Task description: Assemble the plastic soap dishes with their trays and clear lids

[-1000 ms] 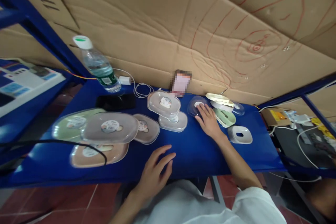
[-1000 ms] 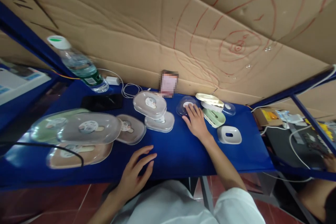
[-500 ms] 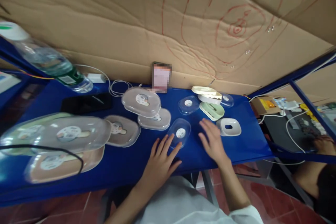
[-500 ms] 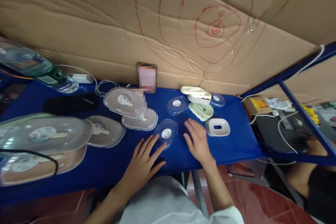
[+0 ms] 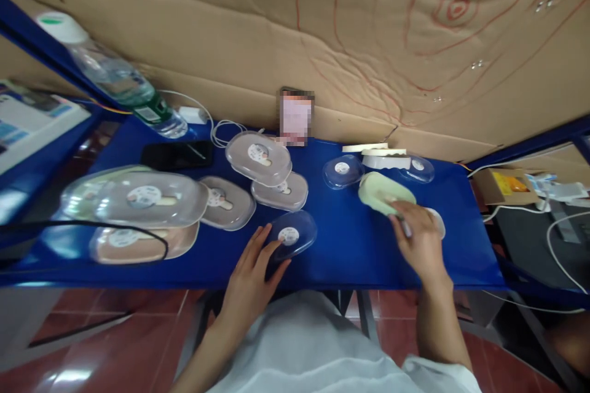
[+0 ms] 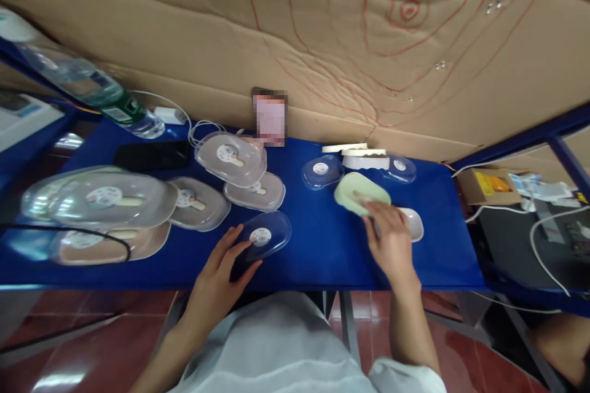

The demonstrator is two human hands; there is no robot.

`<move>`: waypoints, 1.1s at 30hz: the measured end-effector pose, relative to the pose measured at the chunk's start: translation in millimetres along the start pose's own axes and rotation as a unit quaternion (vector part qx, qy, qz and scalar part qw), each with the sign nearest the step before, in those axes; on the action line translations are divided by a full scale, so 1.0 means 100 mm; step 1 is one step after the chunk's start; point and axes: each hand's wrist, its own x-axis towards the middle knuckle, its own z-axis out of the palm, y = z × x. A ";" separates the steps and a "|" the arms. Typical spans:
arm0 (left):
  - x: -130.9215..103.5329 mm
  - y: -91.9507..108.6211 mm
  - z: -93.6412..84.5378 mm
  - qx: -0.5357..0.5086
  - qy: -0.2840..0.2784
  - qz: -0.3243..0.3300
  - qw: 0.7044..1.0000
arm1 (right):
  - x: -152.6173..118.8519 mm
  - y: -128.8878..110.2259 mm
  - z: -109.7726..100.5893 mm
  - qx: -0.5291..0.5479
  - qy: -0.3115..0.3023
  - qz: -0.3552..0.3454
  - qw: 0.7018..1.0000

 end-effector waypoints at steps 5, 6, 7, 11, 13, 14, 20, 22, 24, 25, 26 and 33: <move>-0.02 -0.05 0.00 0.020 0.013 0.061 0.998 | -0.51 -0.68 0.21 0.077 -0.052 -0.067 0.993; -0.02 -0.02 0.00 0.015 0.015 0.080 0.997 | -0.56 -0.76 0.27 0.090 -0.062 -0.076 0.991; -0.02 0.02 0.00 0.010 0.010 0.102 0.995 | -0.58 -0.80 0.31 0.101 -0.073 -0.087 0.988; 0.00 0.22 0.03 0.014 -0.049 0.170 0.984 | -0.37 -0.57 0.32 0.127 -0.073 -0.113 0.983; 0.02 0.29 0.05 0.012 -0.062 0.181 0.981 | -0.16 -0.31 0.27 0.083 -0.034 -0.069 0.994; 0.03 0.31 0.07 0.009 -0.064 0.182 0.981 | -0.05 -0.18 0.24 0.050 -0.020 -0.042 0.998; 0.06 0.36 0.16 -0.003 -0.038 0.190 0.981 | 0.77 0.18 0.32 -0.013 -0.061 -0.029 0.998; 0.07 0.39 0.18 0.000 -0.028 0.194 0.981 | 1.12 0.13 0.44 -0.033 -0.107 -0.050 0.992; 0.08 0.41 0.18 0.000 -0.032 0.192 0.981 | 1.42 0.04 0.53 -0.049 -0.148 -0.061 0.986; 0.08 0.42 0.17 -0.006 -0.034 0.193 0.981 | 1.52 -0.01 0.54 -0.053 -0.157 -0.062 0.984; 0.09 0.42 0.15 -0.020 -0.033 0.196 0.980 | 1.56 -0.07 0.53 -0.055 -0.160 -0.060 0.984; 0.12 0.29 -0.01 -0.126 0.044 0.181 0.974 | 0.26 -0.43 0.13 0.025 -0.029 -0.087 0.995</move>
